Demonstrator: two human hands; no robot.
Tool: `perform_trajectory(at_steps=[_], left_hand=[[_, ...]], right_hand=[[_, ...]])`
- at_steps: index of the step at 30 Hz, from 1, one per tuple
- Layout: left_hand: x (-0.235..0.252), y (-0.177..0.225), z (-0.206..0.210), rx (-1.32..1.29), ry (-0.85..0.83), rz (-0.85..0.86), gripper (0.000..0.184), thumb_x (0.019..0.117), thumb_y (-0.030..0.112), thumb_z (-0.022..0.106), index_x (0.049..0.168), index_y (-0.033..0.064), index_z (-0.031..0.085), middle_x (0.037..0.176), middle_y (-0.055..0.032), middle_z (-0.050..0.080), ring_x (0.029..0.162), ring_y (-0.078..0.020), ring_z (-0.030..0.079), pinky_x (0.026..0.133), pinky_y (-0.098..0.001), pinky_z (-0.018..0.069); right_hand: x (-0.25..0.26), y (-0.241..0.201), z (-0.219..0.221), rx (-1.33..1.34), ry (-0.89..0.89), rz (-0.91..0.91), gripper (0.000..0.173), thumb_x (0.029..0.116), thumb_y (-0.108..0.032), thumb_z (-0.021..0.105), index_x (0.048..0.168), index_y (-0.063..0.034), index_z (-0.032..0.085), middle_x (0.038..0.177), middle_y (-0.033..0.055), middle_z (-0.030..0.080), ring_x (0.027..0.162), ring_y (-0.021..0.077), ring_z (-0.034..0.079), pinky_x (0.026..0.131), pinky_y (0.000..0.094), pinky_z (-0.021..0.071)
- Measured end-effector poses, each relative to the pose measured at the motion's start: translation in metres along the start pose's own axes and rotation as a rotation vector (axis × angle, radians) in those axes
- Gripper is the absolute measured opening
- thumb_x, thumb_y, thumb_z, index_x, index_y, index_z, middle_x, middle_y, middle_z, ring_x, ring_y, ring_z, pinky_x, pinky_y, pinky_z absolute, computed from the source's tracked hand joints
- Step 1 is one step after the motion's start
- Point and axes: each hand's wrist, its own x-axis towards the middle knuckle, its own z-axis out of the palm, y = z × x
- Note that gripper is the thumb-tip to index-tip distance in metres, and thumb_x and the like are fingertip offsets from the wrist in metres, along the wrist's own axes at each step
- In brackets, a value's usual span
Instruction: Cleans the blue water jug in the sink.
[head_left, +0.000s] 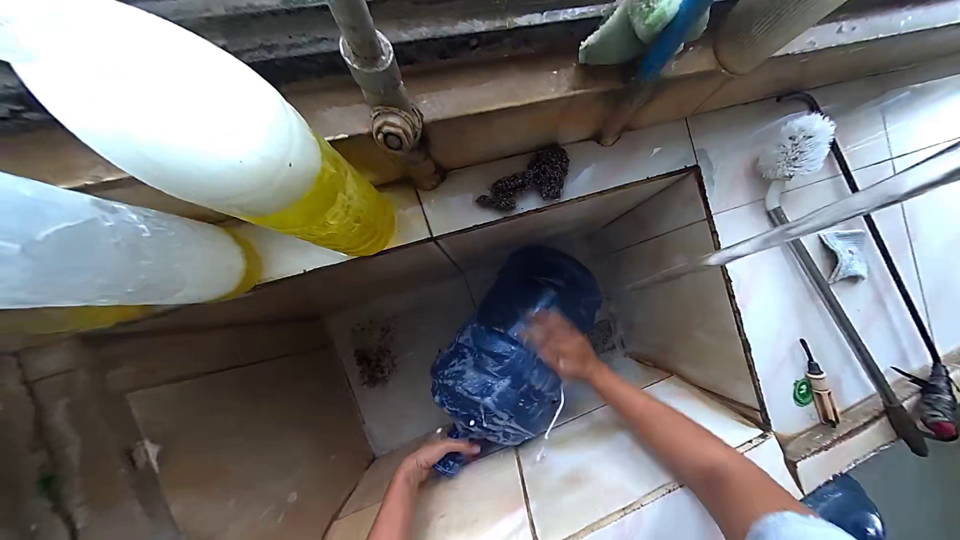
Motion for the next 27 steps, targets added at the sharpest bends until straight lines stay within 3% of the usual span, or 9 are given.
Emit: perform_trajectory(at_steps=[3, 5, 10, 13, 16, 19, 22, 25, 27], left_hand=[[-0.005, 0.016, -0.018, -0.136, 0.203, 0.282, 0.085, 0.0942, 0.041, 0.061, 0.160, 0.0061, 0.021, 0.145, -0.0178, 0.054, 0.126, -0.0243, 0.058, 0.104, -0.0438, 0.0523], [-0.004, 0.035, 0.000, -0.317, 0.349, 0.327, 0.077, 0.1037, 0.068, 0.022, 0.158, 0.0146, 0.032, 0.149, -0.0110, 0.054, 0.132, -0.0211, 0.056, 0.106, -0.0448, 0.0502], [0.043, 0.033, 0.039, -0.641, 0.471, 0.447, 0.066, 0.1089, 0.055, 0.011, 0.151, 0.0165, 0.044, 0.139, -0.0094, 0.061, 0.122, -0.0204, 0.061, 0.098, -0.0479, 0.0539], [0.027, 0.057, 0.075, -0.657, 0.348, 0.361, 0.062, 0.1109, 0.051, 0.017, 0.146, 0.0095, 0.046, 0.127, -0.0115, 0.064, 0.109, -0.0225, 0.064, 0.090, -0.0468, 0.0546], [-0.061, 0.107, 0.122, -0.504, 0.278, 0.685, 0.072, 0.1048, 0.062, 0.031, 0.152, 0.0065, 0.034, 0.132, -0.0052, 0.065, 0.115, -0.0121, 0.066, 0.094, -0.0355, 0.0587], [-0.106, 0.117, 0.160, -0.348, 0.371, 0.835, 0.125, 0.0732, 0.050, 0.083, 0.164, 0.0081, 0.009, 0.158, -0.0144, 0.041, 0.137, -0.0181, 0.052, 0.109, -0.0375, 0.0509], [-0.106, 0.127, 0.193, -0.317, 0.486, 0.854, 0.124, 0.0723, 0.033, 0.083, 0.164, 0.0074, 0.004, 0.164, -0.0197, 0.028, 0.145, -0.0209, 0.041, 0.115, -0.0360, 0.0431], [-0.096, 0.139, 0.205, -0.195, 0.511, 0.939, 0.117, 0.0744, 0.033, 0.083, 0.163, 0.0020, 0.013, 0.163, -0.0223, 0.029, 0.148, -0.0228, 0.038, 0.118, -0.0364, 0.0390], [-0.089, 0.163, 0.200, -0.051, 0.468, 0.994, 0.113, 0.0752, 0.035, 0.083, 0.160, -0.0027, 0.019, 0.161, -0.0256, 0.033, 0.147, -0.0263, 0.038, 0.120, -0.0389, 0.0365]], right_hand=[[0.062, 0.069, -0.022, -0.071, -0.020, 0.487, 0.045, 0.1103, -0.031, 0.039, 0.147, -0.0118, 0.058, 0.152, 0.0156, 0.054, 0.143, 0.0327, 0.048, 0.121, 0.0535, 0.0356], [0.093, 0.069, -0.044, 0.065, -0.159, 0.839, 0.049, 0.1124, -0.036, 0.034, 0.140, -0.0049, 0.061, 0.136, 0.0254, 0.063, 0.129, 0.0427, 0.058, 0.108, 0.0635, 0.0431], [0.058, -0.064, -0.107, 0.049, 0.159, 0.700, 0.043, 0.1079, -0.039, 0.045, 0.110, -0.0070, 0.075, 0.098, 0.0137, 0.075, 0.094, 0.0295, 0.072, 0.083, 0.0550, 0.0571], [-0.007, -0.160, -0.119, -0.059, 0.328, 0.224, 0.031, 0.1043, -0.022, 0.054, 0.113, -0.0046, 0.078, 0.120, 0.0103, 0.076, 0.119, 0.0280, 0.069, 0.106, 0.0475, 0.0535], [-0.053, -0.187, -0.116, -0.118, 0.239, 0.045, 0.030, 0.1069, -0.022, 0.051, 0.123, -0.0121, 0.075, 0.133, 0.0068, 0.070, 0.132, 0.0264, 0.061, 0.115, 0.0442, 0.0457], [-0.051, -0.167, -0.140, -0.218, 0.157, 0.129, 0.040, 0.1096, -0.030, 0.043, 0.137, -0.0135, 0.067, 0.144, 0.0074, 0.063, 0.139, 0.0266, 0.055, 0.119, 0.0484, 0.0409], [-0.001, -0.104, -0.184, -0.299, 0.118, 0.423, 0.053, 0.1111, -0.041, 0.034, 0.151, -0.0108, 0.052, 0.159, 0.0146, 0.046, 0.150, 0.0327, 0.039, 0.125, 0.0550, 0.0285], [0.083, -0.079, -0.204, -0.320, -0.005, 0.756, 0.055, 0.1101, -0.045, 0.031, 0.135, -0.0086, 0.065, 0.138, 0.0213, 0.063, 0.134, 0.0399, 0.055, 0.109, 0.0613, 0.0443], [0.124, -0.100, -0.184, -0.303, -0.120, 0.638, 0.047, 0.1085, -0.041, 0.037, 0.125, -0.0145, 0.072, 0.115, 0.0205, 0.073, 0.114, 0.0412, 0.067, 0.093, 0.0637, 0.0523]])
